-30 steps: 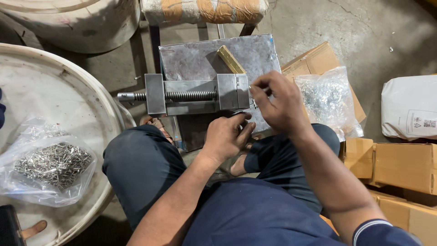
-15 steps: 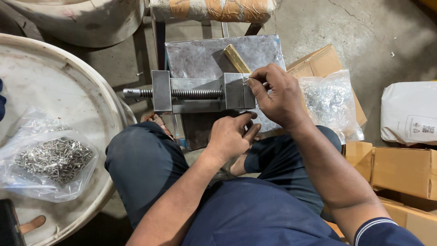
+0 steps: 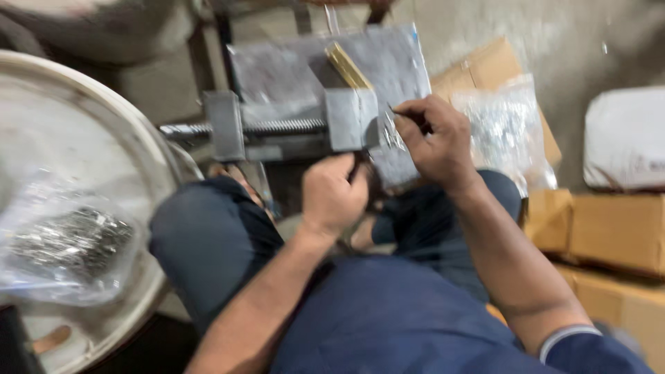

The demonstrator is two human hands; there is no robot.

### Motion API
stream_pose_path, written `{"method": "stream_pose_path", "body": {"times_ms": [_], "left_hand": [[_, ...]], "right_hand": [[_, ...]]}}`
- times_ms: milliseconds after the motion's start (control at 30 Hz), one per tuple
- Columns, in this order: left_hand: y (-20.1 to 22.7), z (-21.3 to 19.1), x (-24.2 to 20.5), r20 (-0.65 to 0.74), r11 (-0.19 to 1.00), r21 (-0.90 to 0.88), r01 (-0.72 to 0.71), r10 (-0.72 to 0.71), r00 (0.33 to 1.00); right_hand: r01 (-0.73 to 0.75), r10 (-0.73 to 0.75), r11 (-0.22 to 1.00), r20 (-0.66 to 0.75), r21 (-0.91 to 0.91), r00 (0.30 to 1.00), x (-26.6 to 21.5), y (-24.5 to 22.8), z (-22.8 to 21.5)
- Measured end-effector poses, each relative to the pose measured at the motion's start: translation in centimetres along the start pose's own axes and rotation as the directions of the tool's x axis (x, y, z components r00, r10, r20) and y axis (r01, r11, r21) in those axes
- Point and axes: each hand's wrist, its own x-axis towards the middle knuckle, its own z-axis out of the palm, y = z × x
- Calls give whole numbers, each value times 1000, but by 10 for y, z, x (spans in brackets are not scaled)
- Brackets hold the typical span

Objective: The person sits cross-legged and uses a manual screw press to assemble small metal fasteners. They pick up individual pins and sleeves, place them into the press, and tighten the screw mechanism to join the parts. The person then removes the assembled fasteners and places them on the workbench.

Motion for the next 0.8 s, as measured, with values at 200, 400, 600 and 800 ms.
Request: {"method": "stream_pose_path", "body": {"times_ms": [200, 400, 600, 800], "left_hand": [[-2, 3, -4, -65, 995, -89, -34, 29, 997], [5, 5, -1, -80, 997, -25, -79, 77, 994], [3, 6, -3, -90, 995, 9, -102, 102, 991], [0, 6, -4, -101, 991, -16, -131, 129, 987]], "right_hand": [[65, -57, 987, 60, -148, 997, -42, 34, 6], [99, -84, 979, 92, -179, 992, -42, 20, 13], [172, -136, 930, 130, -324, 982, -30, 3, 21], [168, -72, 878, 223, -449, 972, -26, 1, 27]]}}
